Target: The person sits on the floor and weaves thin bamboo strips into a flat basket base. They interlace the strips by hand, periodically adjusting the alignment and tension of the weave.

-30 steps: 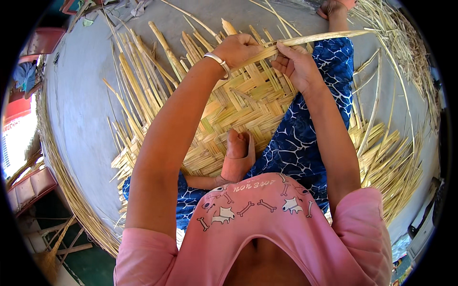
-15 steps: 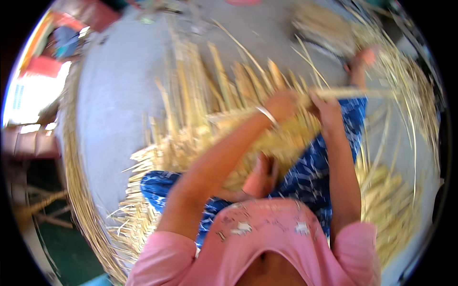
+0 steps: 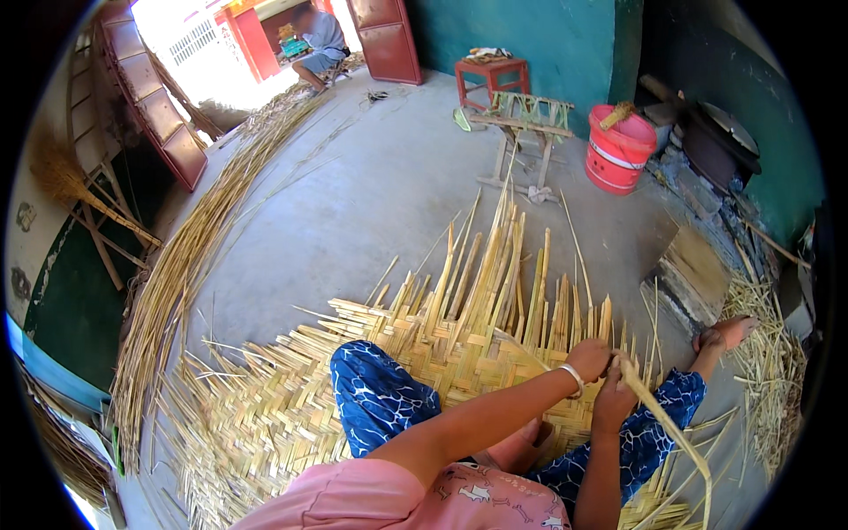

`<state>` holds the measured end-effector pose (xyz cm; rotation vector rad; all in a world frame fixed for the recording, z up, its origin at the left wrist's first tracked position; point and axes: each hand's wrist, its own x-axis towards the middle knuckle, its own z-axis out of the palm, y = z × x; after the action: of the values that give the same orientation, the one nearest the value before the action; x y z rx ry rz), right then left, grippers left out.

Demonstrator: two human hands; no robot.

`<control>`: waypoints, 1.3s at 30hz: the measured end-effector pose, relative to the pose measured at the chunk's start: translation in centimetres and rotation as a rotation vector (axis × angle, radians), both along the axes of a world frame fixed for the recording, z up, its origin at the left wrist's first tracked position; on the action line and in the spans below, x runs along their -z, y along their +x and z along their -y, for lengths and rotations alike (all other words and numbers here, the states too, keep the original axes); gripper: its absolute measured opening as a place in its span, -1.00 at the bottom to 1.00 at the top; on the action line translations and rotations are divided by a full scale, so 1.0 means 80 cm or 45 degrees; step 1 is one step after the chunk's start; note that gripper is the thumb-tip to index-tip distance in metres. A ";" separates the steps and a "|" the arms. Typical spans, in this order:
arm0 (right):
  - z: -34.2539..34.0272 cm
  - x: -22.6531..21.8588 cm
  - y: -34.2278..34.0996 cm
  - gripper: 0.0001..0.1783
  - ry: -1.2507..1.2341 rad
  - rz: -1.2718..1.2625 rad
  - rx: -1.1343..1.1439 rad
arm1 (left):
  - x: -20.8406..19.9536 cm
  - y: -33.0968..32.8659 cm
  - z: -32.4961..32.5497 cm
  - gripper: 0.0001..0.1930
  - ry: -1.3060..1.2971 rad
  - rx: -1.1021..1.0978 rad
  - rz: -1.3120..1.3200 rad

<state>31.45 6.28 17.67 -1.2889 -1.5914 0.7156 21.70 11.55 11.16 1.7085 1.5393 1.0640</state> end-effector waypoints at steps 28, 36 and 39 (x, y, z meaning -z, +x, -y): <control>0.036 -0.019 -0.021 -0.80 0.036 -0.300 0.030 | -0.032 -0.026 0.075 -0.75 -0.218 0.186 0.660; 0.035 0.007 -0.034 -0.80 0.094 -0.292 -0.060 | -0.008 -0.017 0.069 -0.80 0.071 -0.107 0.451; 0.035 0.000 -0.041 -0.79 0.074 -0.403 -0.076 | -0.008 -0.028 0.065 -0.81 -0.072 0.025 0.843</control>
<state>28.17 3.45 17.63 -1.0323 -1.3858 0.8581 19.45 6.36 11.82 1.1533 1.1054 1.3799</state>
